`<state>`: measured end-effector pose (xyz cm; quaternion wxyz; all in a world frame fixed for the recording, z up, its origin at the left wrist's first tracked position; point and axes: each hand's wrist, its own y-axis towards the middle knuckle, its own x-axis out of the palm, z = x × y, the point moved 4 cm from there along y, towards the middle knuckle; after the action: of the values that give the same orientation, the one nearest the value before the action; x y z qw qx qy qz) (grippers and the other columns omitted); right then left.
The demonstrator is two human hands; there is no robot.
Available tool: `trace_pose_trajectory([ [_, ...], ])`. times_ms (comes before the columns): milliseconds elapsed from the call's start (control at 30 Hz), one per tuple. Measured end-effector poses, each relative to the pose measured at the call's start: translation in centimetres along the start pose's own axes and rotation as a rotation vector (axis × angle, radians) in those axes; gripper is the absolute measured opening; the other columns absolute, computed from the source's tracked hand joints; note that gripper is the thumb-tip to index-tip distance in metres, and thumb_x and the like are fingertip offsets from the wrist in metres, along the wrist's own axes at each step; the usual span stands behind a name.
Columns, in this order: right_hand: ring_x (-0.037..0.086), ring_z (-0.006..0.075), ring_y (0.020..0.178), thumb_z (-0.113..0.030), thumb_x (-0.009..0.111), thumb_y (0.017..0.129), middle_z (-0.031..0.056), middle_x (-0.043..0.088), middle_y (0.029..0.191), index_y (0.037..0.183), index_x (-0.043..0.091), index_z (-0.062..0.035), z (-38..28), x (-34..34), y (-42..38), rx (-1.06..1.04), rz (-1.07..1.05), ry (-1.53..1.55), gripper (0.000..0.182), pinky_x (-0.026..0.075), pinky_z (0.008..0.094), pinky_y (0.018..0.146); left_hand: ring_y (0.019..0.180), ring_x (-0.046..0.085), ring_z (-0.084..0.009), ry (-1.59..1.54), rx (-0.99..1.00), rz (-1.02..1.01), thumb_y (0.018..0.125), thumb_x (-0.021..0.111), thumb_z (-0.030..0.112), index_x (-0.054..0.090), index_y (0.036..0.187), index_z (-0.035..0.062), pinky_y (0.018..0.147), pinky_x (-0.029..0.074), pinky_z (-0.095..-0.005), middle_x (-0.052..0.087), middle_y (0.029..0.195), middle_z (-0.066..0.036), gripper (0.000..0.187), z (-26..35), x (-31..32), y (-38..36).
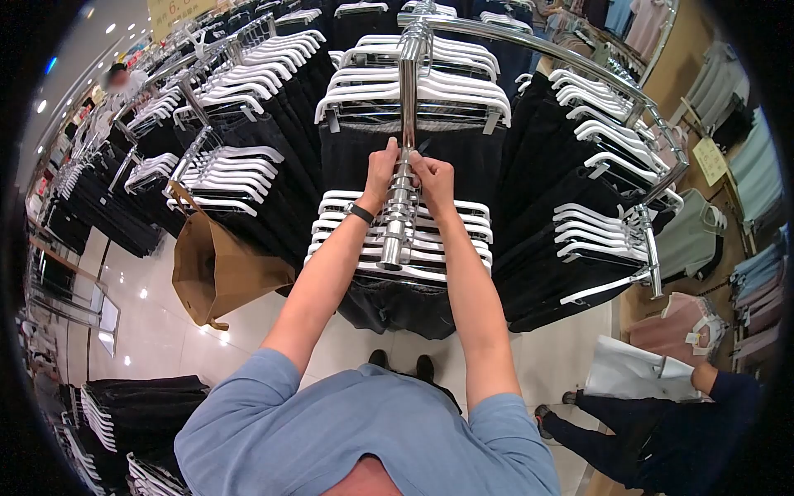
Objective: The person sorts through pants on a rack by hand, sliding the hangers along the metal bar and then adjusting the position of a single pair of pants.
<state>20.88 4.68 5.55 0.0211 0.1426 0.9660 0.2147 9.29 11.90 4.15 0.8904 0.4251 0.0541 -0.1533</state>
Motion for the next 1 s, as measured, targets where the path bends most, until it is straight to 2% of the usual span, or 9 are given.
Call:
trace_pose_trajectory([
  [233,0.044,0.0041,0.053,-0.042,0.063,0.094,-0.0033,0.052,0.056,0.064,0.063,-0.0024,0.2,0.0,0.0,0.003,-0.003,0.010,0.050,0.030,0.0229,0.050,0.048,0.048,-0.0363,0.002,-0.077,-0.004,0.106,0.029,0.027,0.051,0.072,0.0007,0.048,0.034,-0.0445,0.046,0.052,-0.015,0.048,1.0,-0.4,0.4],
  [333,0.043,0.0040,0.053,-0.042,0.063,0.094,-0.0034,0.052,0.056,0.064,0.062,-0.0027,0.4,0.0,0.0,0.011,0.000,0.022,0.050,0.030,0.0230,0.049,0.048,0.048,-0.0368,-0.076,-0.187,-0.007,0.106,0.028,0.029,0.050,0.069,0.0004,0.048,0.035,-0.0448,0.046,0.051,-0.016,0.052,0.6,-0.3,0.3],
  [533,0.043,0.0039,0.053,-0.042,0.063,0.094,-0.0035,0.052,0.055,0.064,0.062,-0.0025,0.6,0.0,0.1,0.018,-0.011,0.035,0.050,0.030,0.0229,0.049,0.048,0.046,-0.0385,0.026,-0.072,0.037,0.106,0.027,0.031,0.048,0.066,-0.0006,0.050,0.034,-0.0455,0.046,0.051,-0.017,0.055,1.7,-0.4,0.5],
  [633,0.043,0.0039,0.053,-0.042,0.063,0.094,-0.0035,0.052,0.055,0.063,0.062,-0.0024,0.5,0.0,0.1,0.003,-0.011,0.026,0.050,0.030,0.0229,0.049,0.048,0.046,-0.0386,-0.044,-0.171,0.007,0.106,0.028,0.029,0.048,0.069,-0.0005,0.049,0.034,-0.0456,0.046,0.051,-0.017,0.052,0.6,-0.4,0.4],
  [833,0.043,0.0040,0.053,-0.042,0.063,0.094,-0.0035,0.051,0.055,0.063,0.062,-0.0020,0.4,0.0,0.1,0.010,-0.014,0.027,0.051,0.030,0.0231,0.049,0.048,0.046,-0.0377,0.058,-0.010,0.011,0.106,0.029,0.024,0.049,0.076,-0.0002,0.048,0.033,-0.0453,0.045,0.052,-0.016,0.044,0.9,-0.4,0.3],
  [933,0.038,0.0040,0.057,-0.047,0.059,0.095,-0.0057,0.046,0.059,0.062,0.056,-0.0049,0.0,0.2,-0.1,0.010,-0.021,0.005,0.054,0.027,0.0240,0.052,0.047,0.046,-0.0374,0.038,-0.039,0.001,0.106,0.029,0.025,0.049,0.075,-0.0004,0.048,0.033,-0.0452,0.045,0.051,-0.016,0.045,0.9,-0.4,0.2],
  [1000,0.042,0.0042,0.054,-0.044,0.061,0.095,-0.0040,0.050,0.056,0.062,0.060,-0.0030,0.4,0.0,0.1,0.008,-0.014,0.017,0.052,0.030,0.0237,0.050,0.047,0.046,-0.0367,0.073,0.020,0.019,0.106,0.031,0.023,0.051,0.080,-0.0005,0.047,0.033,-0.0451,0.045,0.052,-0.016,0.040,1.2,-0.4,0.2],
])
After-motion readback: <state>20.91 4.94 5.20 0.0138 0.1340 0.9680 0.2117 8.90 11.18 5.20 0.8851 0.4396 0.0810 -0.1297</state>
